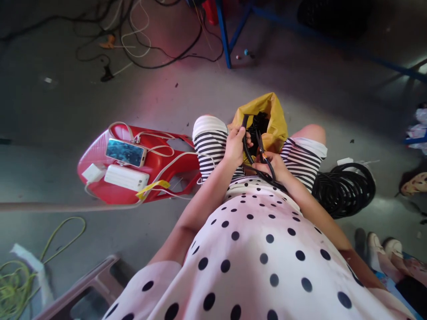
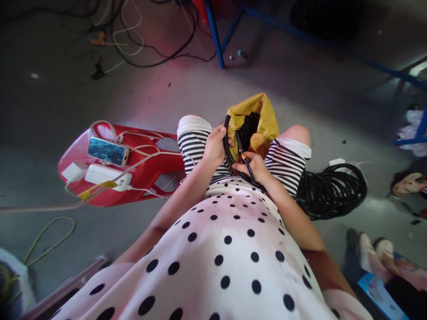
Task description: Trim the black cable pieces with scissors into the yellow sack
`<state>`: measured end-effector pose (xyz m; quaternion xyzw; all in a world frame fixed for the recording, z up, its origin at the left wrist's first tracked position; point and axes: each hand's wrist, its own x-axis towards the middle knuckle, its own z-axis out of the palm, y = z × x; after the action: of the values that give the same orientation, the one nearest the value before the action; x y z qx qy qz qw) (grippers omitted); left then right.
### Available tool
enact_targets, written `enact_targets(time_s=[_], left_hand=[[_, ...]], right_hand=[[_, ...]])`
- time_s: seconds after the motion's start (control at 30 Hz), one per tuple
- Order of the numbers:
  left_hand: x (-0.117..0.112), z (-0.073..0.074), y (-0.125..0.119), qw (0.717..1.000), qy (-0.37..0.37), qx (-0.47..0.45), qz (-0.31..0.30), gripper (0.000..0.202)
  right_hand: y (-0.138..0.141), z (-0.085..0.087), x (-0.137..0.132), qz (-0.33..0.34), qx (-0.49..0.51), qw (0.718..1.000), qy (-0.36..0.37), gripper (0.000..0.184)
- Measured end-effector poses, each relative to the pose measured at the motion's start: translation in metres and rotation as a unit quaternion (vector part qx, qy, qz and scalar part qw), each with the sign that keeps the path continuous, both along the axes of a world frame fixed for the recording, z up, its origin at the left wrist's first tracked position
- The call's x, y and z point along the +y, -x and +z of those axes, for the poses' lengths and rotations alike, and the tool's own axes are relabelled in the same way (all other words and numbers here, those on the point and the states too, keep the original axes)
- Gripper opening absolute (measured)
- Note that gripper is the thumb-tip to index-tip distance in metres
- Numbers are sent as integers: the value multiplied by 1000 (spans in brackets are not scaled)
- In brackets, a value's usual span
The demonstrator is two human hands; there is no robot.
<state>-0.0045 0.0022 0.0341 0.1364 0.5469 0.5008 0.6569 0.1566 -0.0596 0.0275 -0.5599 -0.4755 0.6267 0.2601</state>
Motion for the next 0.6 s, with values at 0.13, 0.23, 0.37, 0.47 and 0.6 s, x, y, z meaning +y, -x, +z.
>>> enact_targets(time_s=[0.13,0.23,0.37,0.47,0.6], left_hand=[[-14,-15,-11,995,-24,87,-31,30],[-45,-18,-17,968,-110,206,-87,38],[-91,-7,-5,882,-277,291,-245,26],[-111,-12,29,867,-248,361,-238,24],[-97,-63,79,915,2,388,-114,22]], right_hand=[[-15,3,0,-55,-13,998,10,53],[-45,4,8,-162,-16,986,14,48],[-92,0,30,-282,-45,958,-31,43],[-114,-7,39,-342,-83,932,-90,42],[-120,-16,33,-361,-104,923,-86,38]])
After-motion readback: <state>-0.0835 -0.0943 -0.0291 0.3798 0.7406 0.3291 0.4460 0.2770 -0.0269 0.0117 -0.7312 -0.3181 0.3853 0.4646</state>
